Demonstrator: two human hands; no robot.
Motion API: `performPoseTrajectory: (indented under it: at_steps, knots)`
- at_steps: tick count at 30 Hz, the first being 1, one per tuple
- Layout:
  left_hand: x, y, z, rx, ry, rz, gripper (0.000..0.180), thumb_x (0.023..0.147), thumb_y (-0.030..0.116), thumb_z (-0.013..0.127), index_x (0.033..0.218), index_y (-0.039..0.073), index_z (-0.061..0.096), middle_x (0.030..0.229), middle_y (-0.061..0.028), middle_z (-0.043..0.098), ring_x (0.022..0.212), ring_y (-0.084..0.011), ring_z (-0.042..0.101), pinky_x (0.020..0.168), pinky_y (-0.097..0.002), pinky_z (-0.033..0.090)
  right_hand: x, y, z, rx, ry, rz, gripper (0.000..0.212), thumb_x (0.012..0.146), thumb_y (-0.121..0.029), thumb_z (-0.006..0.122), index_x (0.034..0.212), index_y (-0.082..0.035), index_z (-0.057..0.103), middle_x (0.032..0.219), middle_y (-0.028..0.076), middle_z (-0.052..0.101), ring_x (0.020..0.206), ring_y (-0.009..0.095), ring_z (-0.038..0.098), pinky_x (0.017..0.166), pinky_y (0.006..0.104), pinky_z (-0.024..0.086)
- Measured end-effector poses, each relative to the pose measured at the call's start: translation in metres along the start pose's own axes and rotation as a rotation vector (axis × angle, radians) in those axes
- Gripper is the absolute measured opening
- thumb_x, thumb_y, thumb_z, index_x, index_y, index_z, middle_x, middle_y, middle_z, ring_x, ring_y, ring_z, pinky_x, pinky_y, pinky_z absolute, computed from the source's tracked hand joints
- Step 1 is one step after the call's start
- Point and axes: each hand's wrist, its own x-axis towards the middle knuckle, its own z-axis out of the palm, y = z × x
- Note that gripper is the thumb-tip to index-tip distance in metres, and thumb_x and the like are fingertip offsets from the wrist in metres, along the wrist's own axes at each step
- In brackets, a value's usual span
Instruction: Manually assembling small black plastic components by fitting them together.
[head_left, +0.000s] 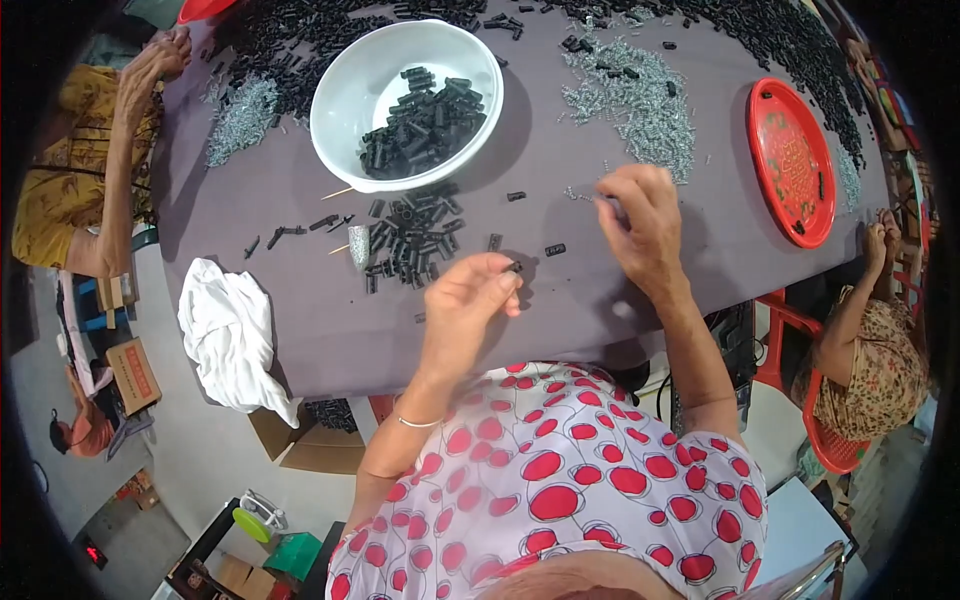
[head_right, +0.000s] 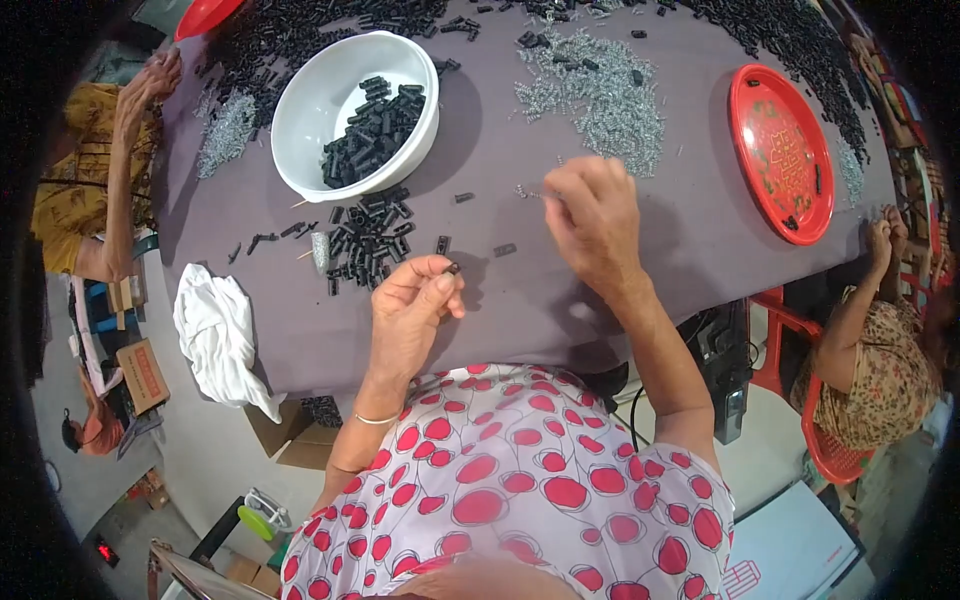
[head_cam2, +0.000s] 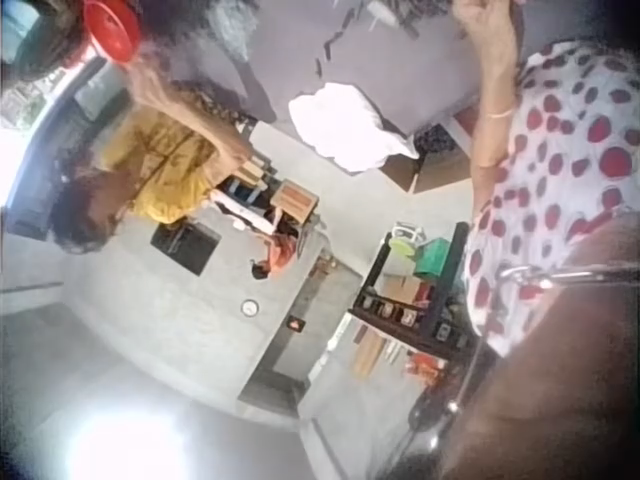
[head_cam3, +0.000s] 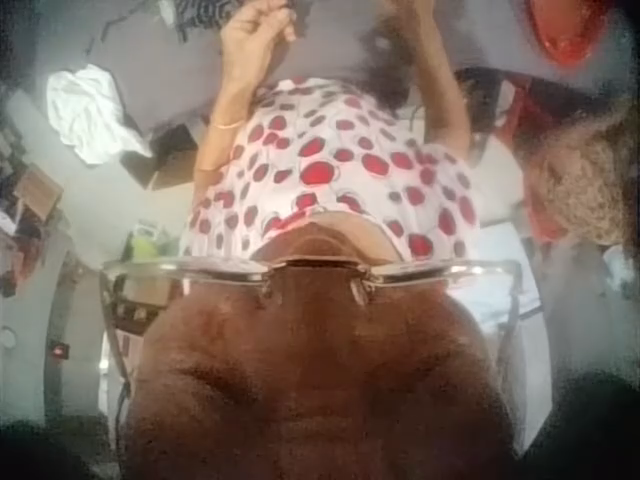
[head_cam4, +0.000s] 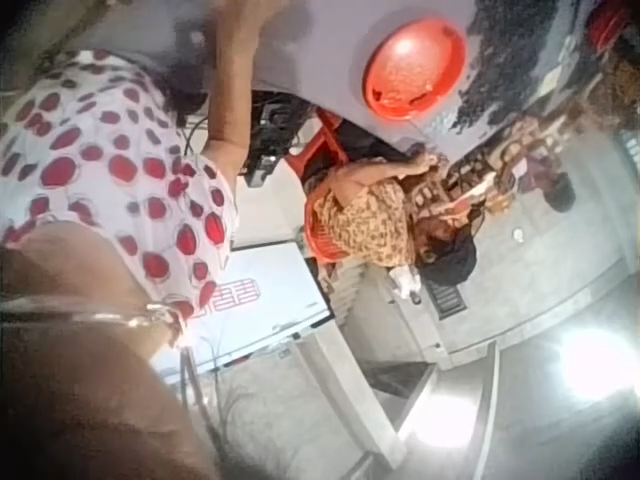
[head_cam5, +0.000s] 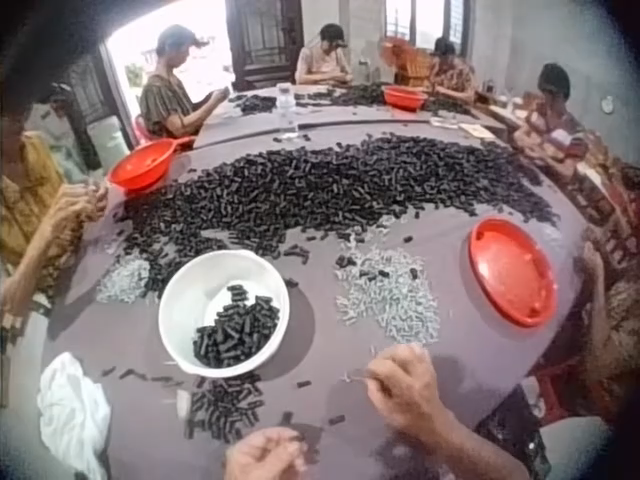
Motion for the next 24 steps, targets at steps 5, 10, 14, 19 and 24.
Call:
performPoseTrajectory:
  at_steps: [5, 10, 14, 19, 24]
  knots:
    - [-0.001, 0.001, -0.002, 0.010, -0.013, 0.005, 0.015, 0.089, 0.006, 0.059, 0.103, -0.001, 0.058, 0.089, -0.0084, 0.062, 0.069, -0.0118, 0.058, 0.065, -0.0254, 0.050, -0.002, 0.006, 0.003, 0.034, -0.056, -0.018, 0.033, 0.065, 0.000, 0.069, 0.092, -0.014, 0.056, 0.090, 0.002, 0.054, 0.082, 0.024, 0.050, 0.069, 0.0367, 0.037]
    - [0.001, 0.003, 0.004, -0.018, 0.028, -0.038, 0.016, 0.089, 0.006, 0.060, 0.103, -0.001, 0.058, 0.088, -0.0088, 0.063, 0.068, -0.0116, 0.058, 0.064, -0.0254, 0.050, 0.001, 0.000, 0.004, -0.168, -0.038, -0.143, 0.029, 0.065, -0.004, 0.070, 0.090, -0.011, 0.057, 0.089, 0.003, 0.056, 0.080, 0.025, 0.052, 0.070, 0.0366, 0.037]
    - [0.001, -0.002, 0.005, -0.069, 0.008, 0.028, 0.017, 0.088, 0.004, 0.061, 0.103, -0.003, 0.058, 0.086, -0.0057, 0.063, 0.069, -0.0084, 0.057, 0.064, -0.0221, 0.049, 0.001, -0.033, -0.009, 0.127, -0.139, -0.069, 0.026, 0.066, -0.003, 0.070, 0.088, -0.009, 0.058, 0.086, 0.005, 0.058, 0.080, 0.026, 0.055, 0.068, 0.0375, 0.040]
    - [0.003, -0.007, 0.005, 0.047, 0.014, 0.061, 0.017, 0.088, 0.004, 0.061, 0.103, -0.003, 0.059, 0.084, -0.0045, 0.063, 0.068, -0.0077, 0.057, 0.062, -0.0211, 0.049, 0.005, -0.061, -0.009, 0.308, -0.206, -0.145, 0.024, 0.065, 0.009, 0.067, 0.085, -0.002, 0.059, 0.081, 0.010, 0.060, 0.069, 0.028, 0.058, 0.061, 0.0356, 0.047]
    - [-0.002, -0.008, 0.007, 0.101, 0.016, 0.109, 0.016, 0.089, 0.004, 0.060, 0.103, -0.003, 0.059, 0.083, -0.0032, 0.062, 0.069, -0.0071, 0.056, 0.062, -0.0206, 0.049, 0.003, -0.067, -0.011, 0.271, -0.258, -0.166, 0.023, 0.066, 0.009, 0.067, 0.085, 0.000, 0.059, 0.081, 0.010, 0.059, 0.069, 0.027, 0.057, 0.061, 0.0355, 0.047]
